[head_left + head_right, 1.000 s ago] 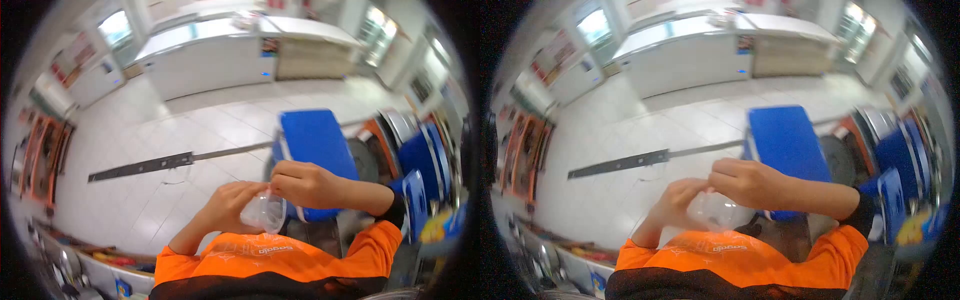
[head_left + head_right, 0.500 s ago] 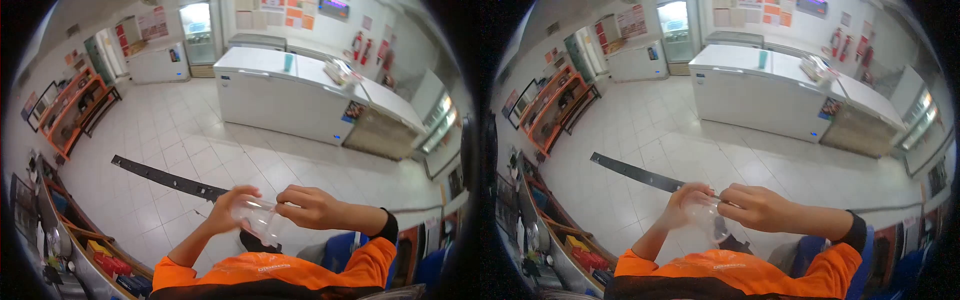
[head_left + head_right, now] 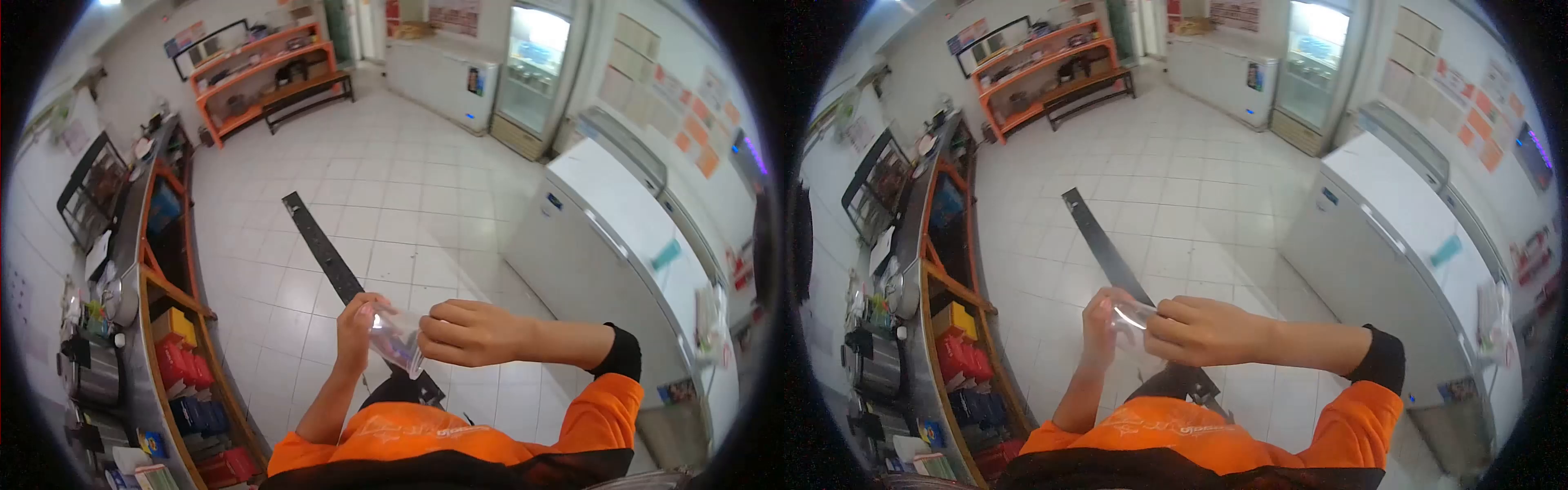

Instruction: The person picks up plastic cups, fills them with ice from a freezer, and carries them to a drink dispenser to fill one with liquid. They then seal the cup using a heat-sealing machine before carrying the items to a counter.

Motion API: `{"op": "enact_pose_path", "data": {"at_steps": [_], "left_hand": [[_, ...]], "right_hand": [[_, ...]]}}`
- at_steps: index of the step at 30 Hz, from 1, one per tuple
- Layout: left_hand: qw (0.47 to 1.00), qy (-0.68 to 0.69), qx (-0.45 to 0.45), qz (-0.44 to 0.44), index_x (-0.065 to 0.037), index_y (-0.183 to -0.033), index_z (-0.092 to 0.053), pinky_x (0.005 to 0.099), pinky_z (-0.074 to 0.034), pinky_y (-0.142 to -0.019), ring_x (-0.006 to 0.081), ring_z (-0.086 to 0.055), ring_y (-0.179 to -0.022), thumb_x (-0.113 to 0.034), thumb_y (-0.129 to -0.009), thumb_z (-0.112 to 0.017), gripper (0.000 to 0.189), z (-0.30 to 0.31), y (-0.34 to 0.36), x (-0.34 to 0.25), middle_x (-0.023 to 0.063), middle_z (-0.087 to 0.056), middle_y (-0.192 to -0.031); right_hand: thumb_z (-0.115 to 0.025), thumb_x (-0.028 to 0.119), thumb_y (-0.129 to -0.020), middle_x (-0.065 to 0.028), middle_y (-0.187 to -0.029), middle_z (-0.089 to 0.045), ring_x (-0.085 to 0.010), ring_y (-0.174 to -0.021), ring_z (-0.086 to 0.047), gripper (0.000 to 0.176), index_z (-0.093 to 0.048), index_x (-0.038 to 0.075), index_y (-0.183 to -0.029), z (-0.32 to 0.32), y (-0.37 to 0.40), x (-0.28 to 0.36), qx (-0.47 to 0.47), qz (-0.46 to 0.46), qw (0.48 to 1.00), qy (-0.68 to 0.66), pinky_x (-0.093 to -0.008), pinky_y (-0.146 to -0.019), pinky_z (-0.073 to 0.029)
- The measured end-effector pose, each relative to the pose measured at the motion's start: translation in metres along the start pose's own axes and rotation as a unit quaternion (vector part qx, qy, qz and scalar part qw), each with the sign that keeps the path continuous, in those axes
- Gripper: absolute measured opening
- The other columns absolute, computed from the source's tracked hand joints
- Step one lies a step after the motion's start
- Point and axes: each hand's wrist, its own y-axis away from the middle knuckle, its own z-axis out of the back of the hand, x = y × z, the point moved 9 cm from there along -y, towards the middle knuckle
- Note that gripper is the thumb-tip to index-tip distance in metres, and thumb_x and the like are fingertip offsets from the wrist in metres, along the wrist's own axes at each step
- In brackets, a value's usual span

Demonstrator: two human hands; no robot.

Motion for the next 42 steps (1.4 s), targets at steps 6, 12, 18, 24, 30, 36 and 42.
{"op": "enact_pose_path", "data": {"at_steps": [6, 12, 18, 24, 30, 36, 42], "left_hand": [[0.997, -0.038, 0.062, -0.033, 0.001, -0.095, -0.051, 0.0234, -0.045, -0.039, 0.0202, -0.061, -0.06, -0.025, -0.086, -0.04, 0.029, -0.041, -0.198, -0.009, 0.0125, -0.057, -0.085], [0.986, -0.065, 0.153, -0.013, -0.001, -0.091, -0.052, 0.0257, -0.045, -0.043, 0.0176, -0.057, -0.058, -0.03, -0.084, -0.043, 0.031, -0.122, -0.375, 0.034, 0.0091, -0.055, -0.079], [0.994, -0.094, -0.042, 0.02, -0.009, -0.093, -0.051, 0.0222, -0.039, -0.052, 0.0129, -0.048, -0.068, -0.036, -0.082, -0.046, 0.029, -0.1, -0.595, 0.111, 0.0039, -0.051, -0.083], [0.869, 0.357, 0.15, 0.307, -0.004, -0.099, -0.049, 0.0338, -0.048, -0.063, 0.023, -0.051, -0.082, -0.037, -0.076, -0.048, 0.04, -0.199, -0.707, 0.203, 0.0096, -0.05, -0.09], [0.852, 0.217, 0.339, 0.334, 0.004, -0.121, -0.034, 0.0339, -0.051, -0.059, 0.0262, -0.059, -0.07, -0.036, -0.076, -0.054, 0.063, -0.308, -0.8, 0.253, 0.0142, -0.052, -0.093], [0.685, 0.313, 0.368, 0.545, -0.001, -0.128, -0.032, 0.0326, -0.052, -0.06, 0.0231, -0.054, -0.08, -0.064, -0.077, -0.041, 0.082, -0.427, -0.912, 0.318, 0.0102, -0.05, -0.088], [0.572, 0.301, 0.53, 0.549, -0.003, -0.13, -0.028, 0.0327, -0.052, -0.055, 0.0239, -0.06, -0.066, -0.066, -0.078, -0.036, 0.081, -0.59, -1.004, 0.381, 0.0135, -0.057, -0.086]], "right_hand": [[-0.059, 0.008, -0.066, -0.0067, -0.079, -0.048, -0.0152, -0.07, -0.049, 0.015, -0.05, 0.004, -0.078, 0.01, 0.021, -0.173, 0.045, 0.026, 0.997, 0.056, -0.0232, -0.059, -0.044], [-0.058, 0.01, -0.07, -0.0058, -0.076, -0.047, -0.0161, -0.068, -0.049, 0.011, -0.05, 0.004, -0.075, 0.039, 0.095, -0.308, 0.015, -0.102, 0.987, 0.121, -0.0242, -0.059, -0.044], [-0.051, 0.017, -0.078, -0.0065, -0.072, -0.04, -0.0171, -0.066, -0.048, 0.011, -0.046, 0.007, -0.077, 0.091, 0.176, -0.425, -0.07, -0.222, 0.959, 0.165, -0.0288, -0.054, -0.042], [-0.043, -0.004, -0.082, -0.0093, -0.097, -0.05, -0.0124, -0.057, -0.055, 0.015, -0.04, 0.0, -0.096, 0.118, 0.335, -0.68, -0.299, -0.588, 0.72, -0.217, -0.0242, -0.047, -0.045], [-0.04, 0.0, -0.085, -0.0098, -0.085, -0.054, -0.0121, -0.047, -0.054, 0.014, -0.041, 0.002, -0.099, 0.025, 0.393, -0.875, -0.14, -0.597, 0.67, -0.42, -0.0232, -0.042, -0.044], [-0.044, 0.004, -0.086, -0.0088, -0.073, -0.055, -0.0142, -0.048, -0.055, 0.017, -0.047, 0.005, -0.103, 0.052, 0.471, -1.018, -0.067, -0.586, 0.72, -0.366, -0.0257, -0.045, -0.044], [-0.046, 0.003, -0.084, -0.0126, -0.092, -0.056, -0.0263, -0.076, -0.057, 0.018, -0.049, 0.005, -0.101, 0.14, 0.588, -1.093, -0.111, -0.631, 0.748, -0.173, -0.0329, -0.065, -0.046]]}}
